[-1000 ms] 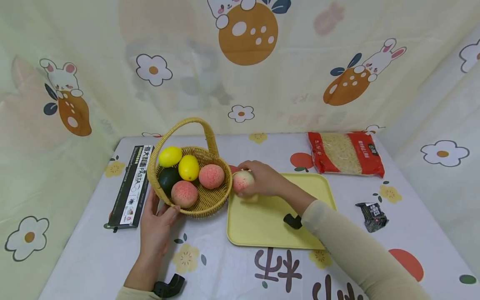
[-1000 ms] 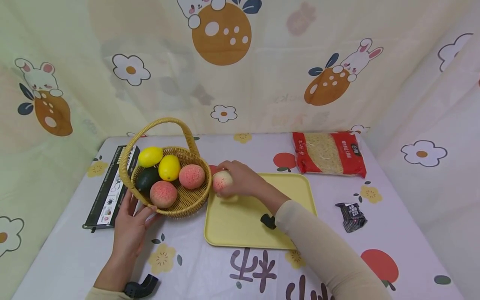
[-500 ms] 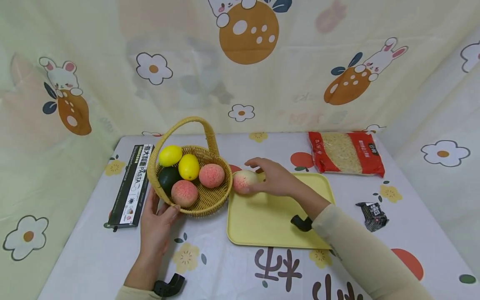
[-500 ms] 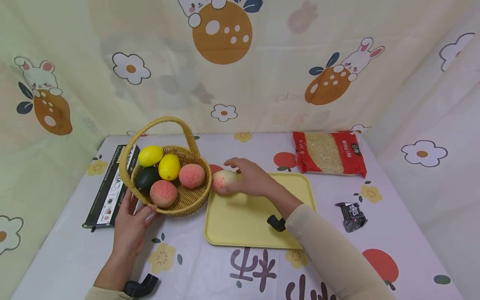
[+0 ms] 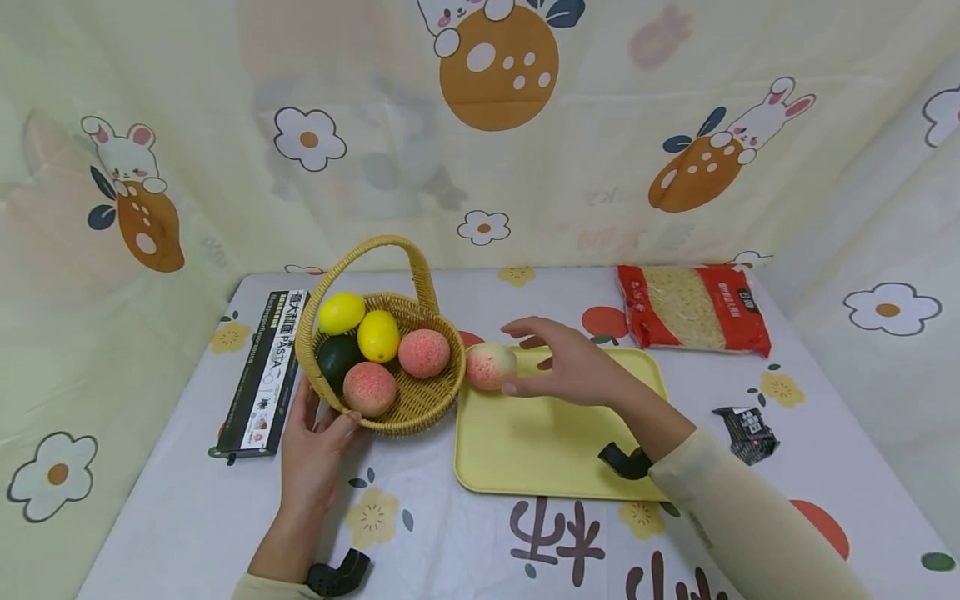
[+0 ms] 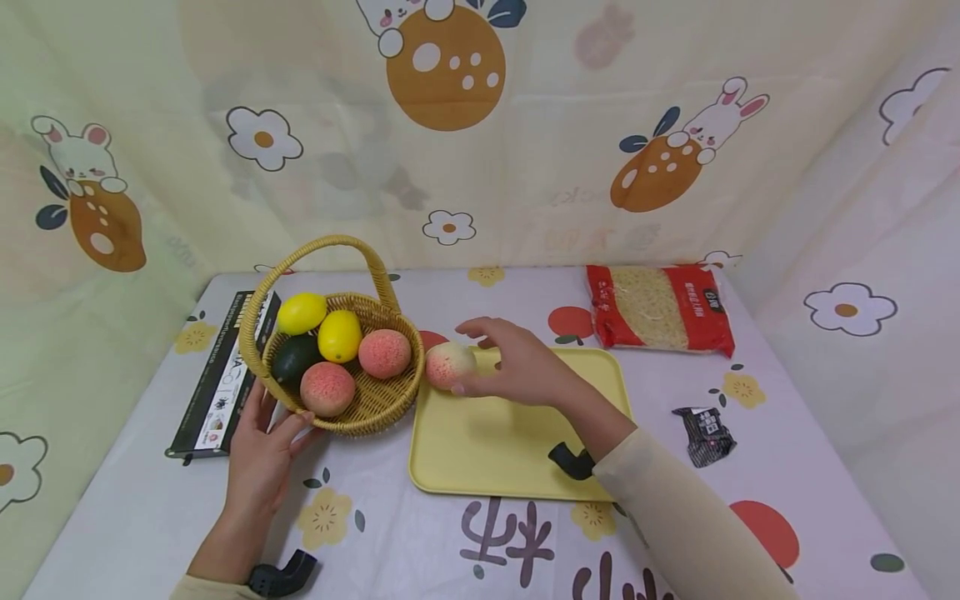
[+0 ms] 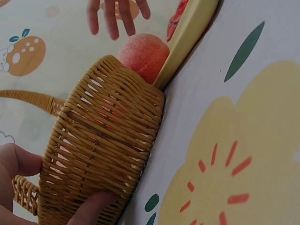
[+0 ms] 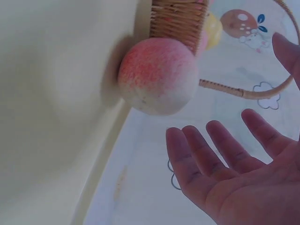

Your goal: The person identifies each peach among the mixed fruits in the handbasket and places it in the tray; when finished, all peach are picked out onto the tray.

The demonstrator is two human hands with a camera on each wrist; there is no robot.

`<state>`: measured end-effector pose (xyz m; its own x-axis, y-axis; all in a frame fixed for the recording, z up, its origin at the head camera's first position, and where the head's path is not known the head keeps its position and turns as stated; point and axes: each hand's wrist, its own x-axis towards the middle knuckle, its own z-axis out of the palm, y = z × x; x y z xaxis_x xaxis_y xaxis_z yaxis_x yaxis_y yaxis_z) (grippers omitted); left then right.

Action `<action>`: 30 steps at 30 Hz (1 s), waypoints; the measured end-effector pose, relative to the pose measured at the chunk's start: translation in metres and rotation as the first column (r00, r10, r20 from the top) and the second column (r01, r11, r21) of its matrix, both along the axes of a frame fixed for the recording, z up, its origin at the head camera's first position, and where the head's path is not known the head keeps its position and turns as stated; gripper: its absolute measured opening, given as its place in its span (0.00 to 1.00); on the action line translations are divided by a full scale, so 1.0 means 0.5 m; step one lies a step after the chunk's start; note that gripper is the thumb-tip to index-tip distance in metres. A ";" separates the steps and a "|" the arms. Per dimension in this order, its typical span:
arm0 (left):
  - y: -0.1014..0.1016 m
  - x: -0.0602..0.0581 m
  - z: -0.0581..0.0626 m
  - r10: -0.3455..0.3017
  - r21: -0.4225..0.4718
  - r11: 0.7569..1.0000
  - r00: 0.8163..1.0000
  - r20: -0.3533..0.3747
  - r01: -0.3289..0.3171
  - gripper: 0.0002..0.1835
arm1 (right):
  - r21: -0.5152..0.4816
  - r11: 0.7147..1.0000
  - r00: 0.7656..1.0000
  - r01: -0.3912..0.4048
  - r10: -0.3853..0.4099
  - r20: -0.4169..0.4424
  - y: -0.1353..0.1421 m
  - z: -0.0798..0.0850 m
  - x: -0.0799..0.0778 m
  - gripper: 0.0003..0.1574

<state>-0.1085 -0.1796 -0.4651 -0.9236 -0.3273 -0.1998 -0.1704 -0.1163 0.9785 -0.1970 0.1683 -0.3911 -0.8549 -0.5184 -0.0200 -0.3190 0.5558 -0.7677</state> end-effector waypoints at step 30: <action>-0.001 -0.004 0.000 0.013 0.031 0.999 0.999 0.033 -0.014 0.54 | -0.148 0.984 0.989 -0.104 0.086 -0.124 -0.105 0.027 0.027 0.34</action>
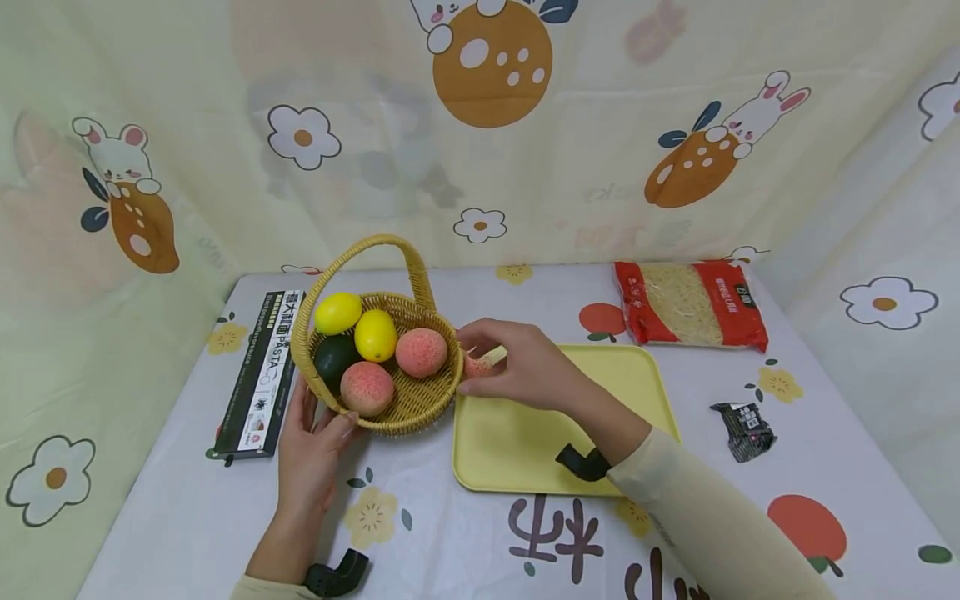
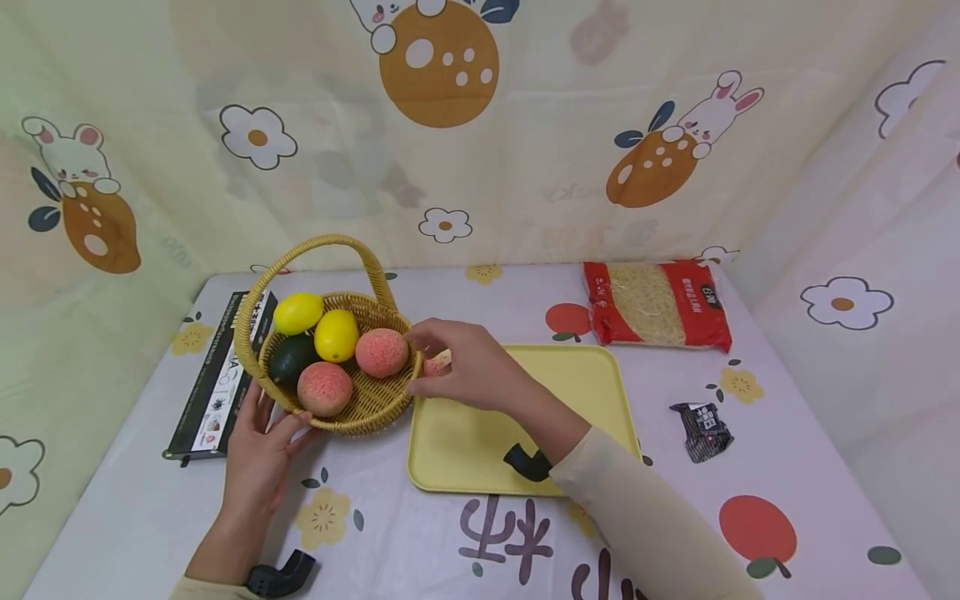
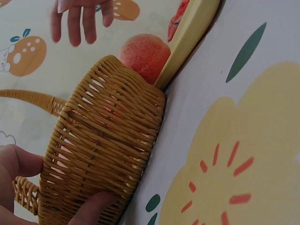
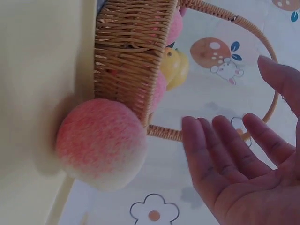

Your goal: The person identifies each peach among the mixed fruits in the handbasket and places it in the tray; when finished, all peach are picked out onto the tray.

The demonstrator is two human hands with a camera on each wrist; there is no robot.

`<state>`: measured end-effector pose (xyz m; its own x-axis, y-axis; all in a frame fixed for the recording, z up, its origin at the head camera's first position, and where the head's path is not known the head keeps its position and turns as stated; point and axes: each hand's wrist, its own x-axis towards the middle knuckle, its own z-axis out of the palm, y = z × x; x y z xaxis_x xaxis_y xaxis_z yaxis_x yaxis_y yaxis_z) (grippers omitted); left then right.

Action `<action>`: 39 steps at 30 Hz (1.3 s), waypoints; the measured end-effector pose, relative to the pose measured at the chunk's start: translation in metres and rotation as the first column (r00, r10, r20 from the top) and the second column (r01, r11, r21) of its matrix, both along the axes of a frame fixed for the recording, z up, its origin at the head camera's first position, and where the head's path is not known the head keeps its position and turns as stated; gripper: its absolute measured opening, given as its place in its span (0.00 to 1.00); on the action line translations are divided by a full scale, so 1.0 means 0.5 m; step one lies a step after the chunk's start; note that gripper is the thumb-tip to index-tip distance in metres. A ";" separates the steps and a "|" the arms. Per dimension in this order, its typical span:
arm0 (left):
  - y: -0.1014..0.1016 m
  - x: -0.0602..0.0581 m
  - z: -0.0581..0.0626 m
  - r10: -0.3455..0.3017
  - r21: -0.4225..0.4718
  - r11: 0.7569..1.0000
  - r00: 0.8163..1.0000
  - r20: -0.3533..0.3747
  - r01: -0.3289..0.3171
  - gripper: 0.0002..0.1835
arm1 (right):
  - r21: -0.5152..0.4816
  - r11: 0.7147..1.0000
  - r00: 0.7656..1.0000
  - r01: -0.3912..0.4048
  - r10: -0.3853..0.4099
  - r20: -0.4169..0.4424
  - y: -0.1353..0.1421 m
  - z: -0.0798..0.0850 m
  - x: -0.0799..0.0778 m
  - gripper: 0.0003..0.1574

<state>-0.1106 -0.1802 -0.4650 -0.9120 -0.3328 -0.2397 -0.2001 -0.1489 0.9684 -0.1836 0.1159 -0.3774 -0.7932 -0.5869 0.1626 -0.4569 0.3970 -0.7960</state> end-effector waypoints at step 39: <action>-0.002 0.002 -0.003 -0.013 0.017 1.000 1.000 -0.016 0.013 0.54 | 0.474 0.879 0.993 -0.053 0.096 -0.066 -0.156 0.005 -0.073 0.49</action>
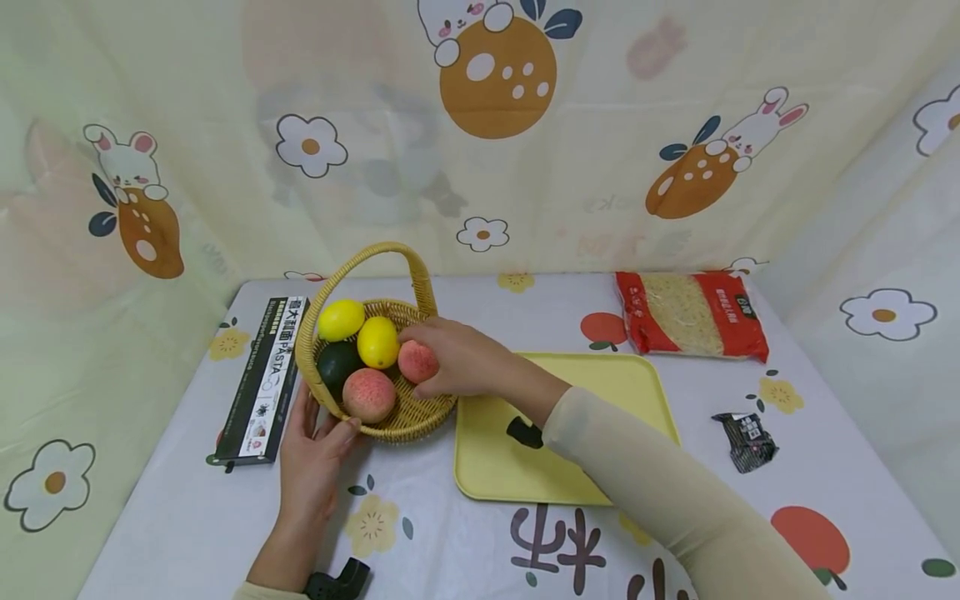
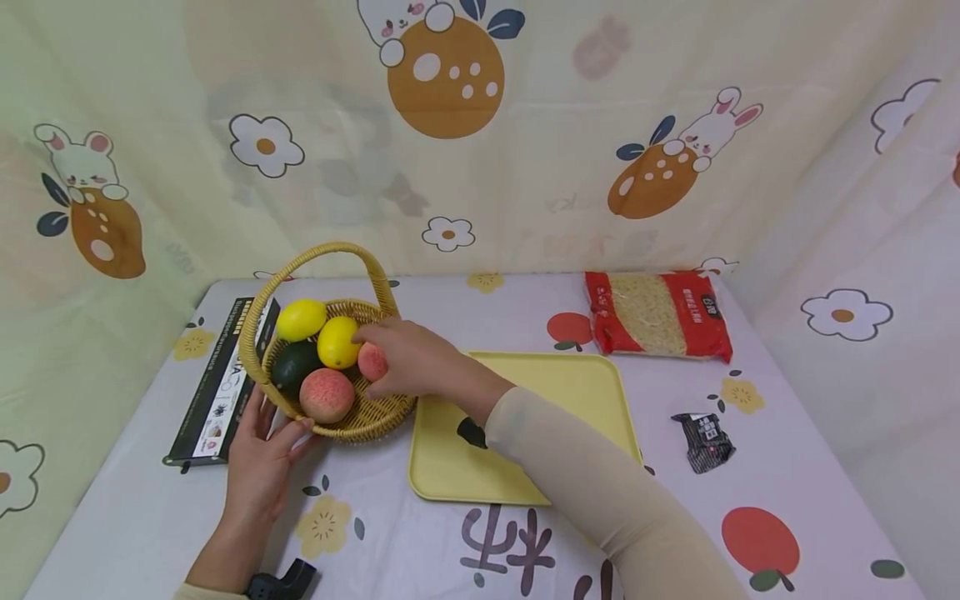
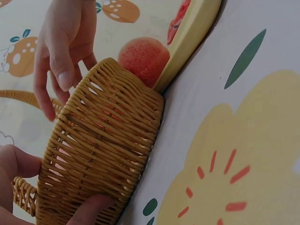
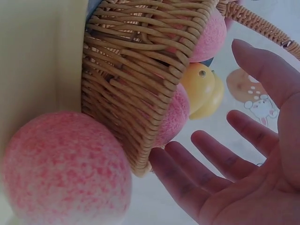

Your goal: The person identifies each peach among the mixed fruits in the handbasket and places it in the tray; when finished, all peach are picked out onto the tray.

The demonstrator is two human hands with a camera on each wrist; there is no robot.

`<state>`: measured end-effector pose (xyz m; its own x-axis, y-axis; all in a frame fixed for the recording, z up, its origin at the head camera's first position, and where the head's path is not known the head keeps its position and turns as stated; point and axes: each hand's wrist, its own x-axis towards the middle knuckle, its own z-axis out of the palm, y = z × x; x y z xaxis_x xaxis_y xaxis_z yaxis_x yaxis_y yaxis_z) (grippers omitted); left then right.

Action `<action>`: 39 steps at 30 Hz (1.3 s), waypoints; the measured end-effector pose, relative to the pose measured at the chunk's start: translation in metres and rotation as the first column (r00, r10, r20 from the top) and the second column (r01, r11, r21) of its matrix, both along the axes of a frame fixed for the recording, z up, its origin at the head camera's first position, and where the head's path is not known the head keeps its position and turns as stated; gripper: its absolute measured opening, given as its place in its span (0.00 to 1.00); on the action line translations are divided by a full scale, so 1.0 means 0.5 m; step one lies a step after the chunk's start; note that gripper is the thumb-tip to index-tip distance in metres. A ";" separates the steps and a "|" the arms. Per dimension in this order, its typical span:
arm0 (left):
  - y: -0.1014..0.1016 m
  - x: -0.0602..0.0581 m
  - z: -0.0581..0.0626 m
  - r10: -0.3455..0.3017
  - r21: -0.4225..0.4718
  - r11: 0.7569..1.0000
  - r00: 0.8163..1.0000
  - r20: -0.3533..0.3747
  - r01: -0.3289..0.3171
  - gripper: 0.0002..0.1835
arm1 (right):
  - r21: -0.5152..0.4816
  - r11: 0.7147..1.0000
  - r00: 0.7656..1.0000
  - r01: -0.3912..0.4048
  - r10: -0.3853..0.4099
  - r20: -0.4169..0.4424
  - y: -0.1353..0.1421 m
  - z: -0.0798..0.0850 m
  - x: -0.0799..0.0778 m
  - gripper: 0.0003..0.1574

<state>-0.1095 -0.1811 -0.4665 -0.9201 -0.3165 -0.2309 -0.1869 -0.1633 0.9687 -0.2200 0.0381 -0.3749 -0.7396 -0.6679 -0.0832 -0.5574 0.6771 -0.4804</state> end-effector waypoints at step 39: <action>-0.001 0.003 0.001 -0.017 -0.001 1.000 1.000 -0.016 0.017 0.55 | 0.378 0.910 0.984 -0.172 0.142 0.106 -0.088 0.018 -0.059 0.37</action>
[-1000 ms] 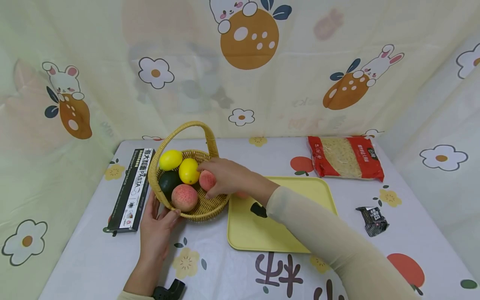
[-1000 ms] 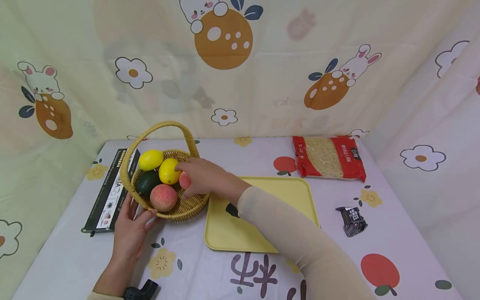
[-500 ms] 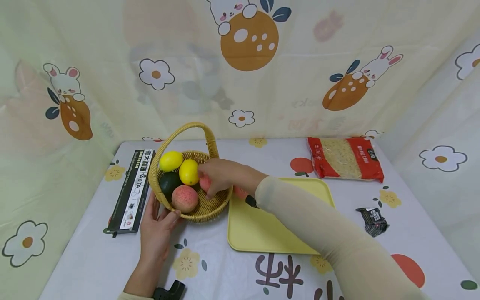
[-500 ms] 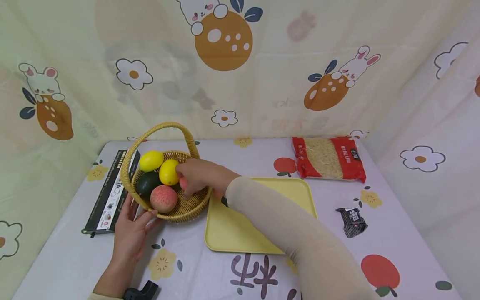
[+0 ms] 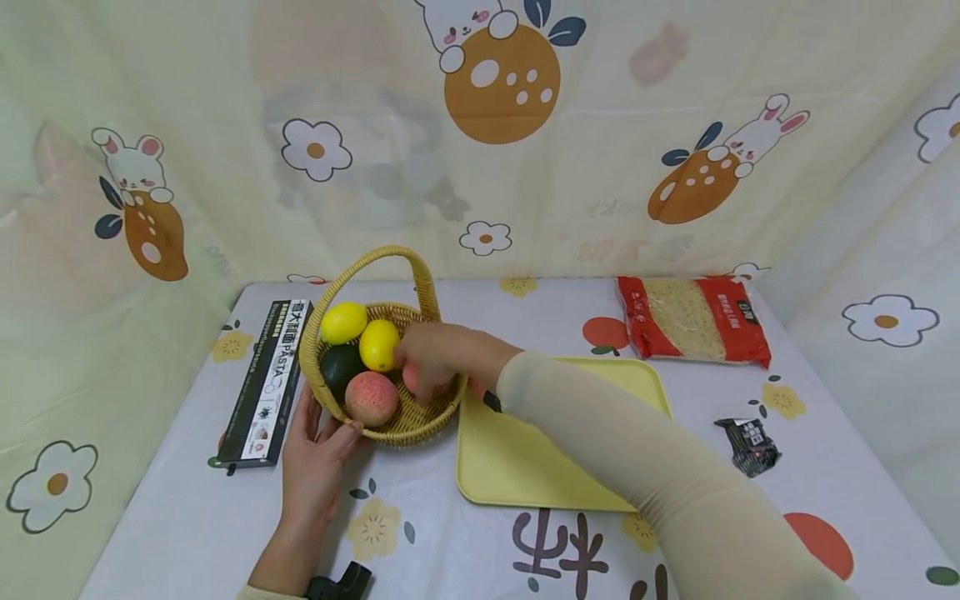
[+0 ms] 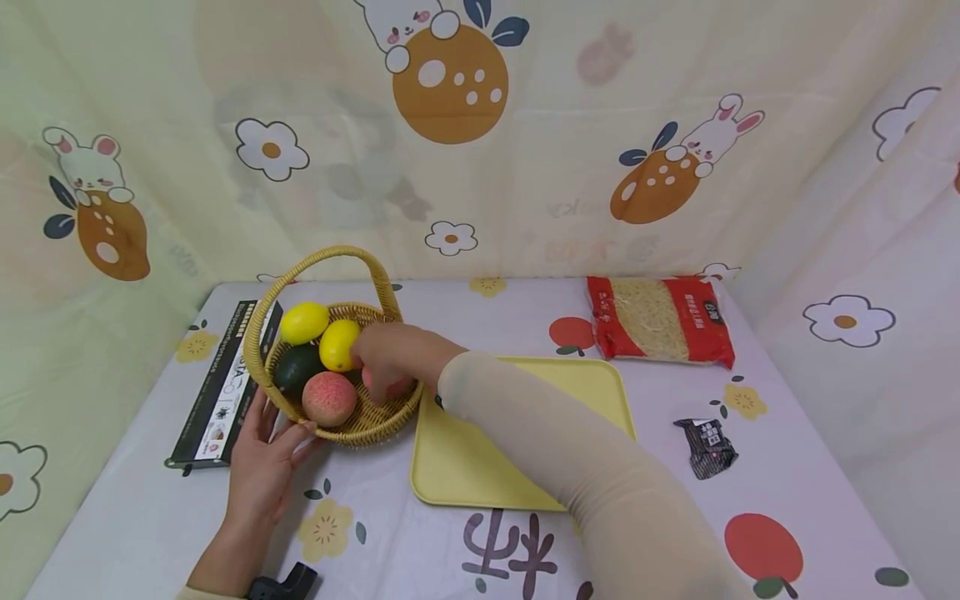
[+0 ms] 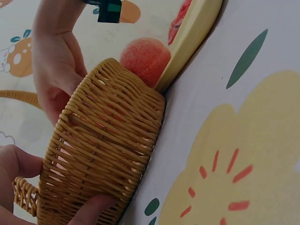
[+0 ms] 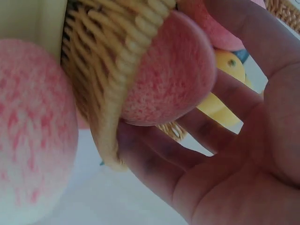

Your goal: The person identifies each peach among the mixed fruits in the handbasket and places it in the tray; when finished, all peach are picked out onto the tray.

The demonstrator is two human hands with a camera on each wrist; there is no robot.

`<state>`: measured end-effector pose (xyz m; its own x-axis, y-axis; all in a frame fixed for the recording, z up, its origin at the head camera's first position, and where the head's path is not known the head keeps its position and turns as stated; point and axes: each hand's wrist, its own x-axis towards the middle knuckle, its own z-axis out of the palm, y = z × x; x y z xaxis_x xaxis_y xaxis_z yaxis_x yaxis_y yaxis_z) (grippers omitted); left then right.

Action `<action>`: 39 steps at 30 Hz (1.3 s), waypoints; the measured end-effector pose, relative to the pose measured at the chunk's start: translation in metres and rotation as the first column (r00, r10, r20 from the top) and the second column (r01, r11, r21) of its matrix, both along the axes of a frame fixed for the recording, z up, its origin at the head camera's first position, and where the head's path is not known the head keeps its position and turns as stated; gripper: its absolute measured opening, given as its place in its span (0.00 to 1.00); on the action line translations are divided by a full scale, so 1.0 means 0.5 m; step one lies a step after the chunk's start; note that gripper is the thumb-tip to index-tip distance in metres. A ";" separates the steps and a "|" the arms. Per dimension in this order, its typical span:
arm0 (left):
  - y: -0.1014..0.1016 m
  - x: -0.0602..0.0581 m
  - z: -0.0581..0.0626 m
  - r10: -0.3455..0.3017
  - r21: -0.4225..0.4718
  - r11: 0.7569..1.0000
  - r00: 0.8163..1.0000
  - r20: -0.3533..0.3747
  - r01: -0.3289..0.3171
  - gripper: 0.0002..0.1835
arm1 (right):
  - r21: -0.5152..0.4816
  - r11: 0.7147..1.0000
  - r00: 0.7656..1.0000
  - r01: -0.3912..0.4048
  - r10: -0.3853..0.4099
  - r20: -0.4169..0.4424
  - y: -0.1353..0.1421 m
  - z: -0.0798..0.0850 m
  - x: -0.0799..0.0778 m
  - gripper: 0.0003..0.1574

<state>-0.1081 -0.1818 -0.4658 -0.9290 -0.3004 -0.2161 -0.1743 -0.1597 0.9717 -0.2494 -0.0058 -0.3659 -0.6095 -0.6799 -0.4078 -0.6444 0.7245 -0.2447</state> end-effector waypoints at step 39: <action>0.001 -0.001 -0.001 0.002 0.003 1.000 1.000 -0.011 -0.002 0.56 | 0.056 0.989 0.991 -0.135 0.136 -0.018 0.002 -0.036 0.020 0.17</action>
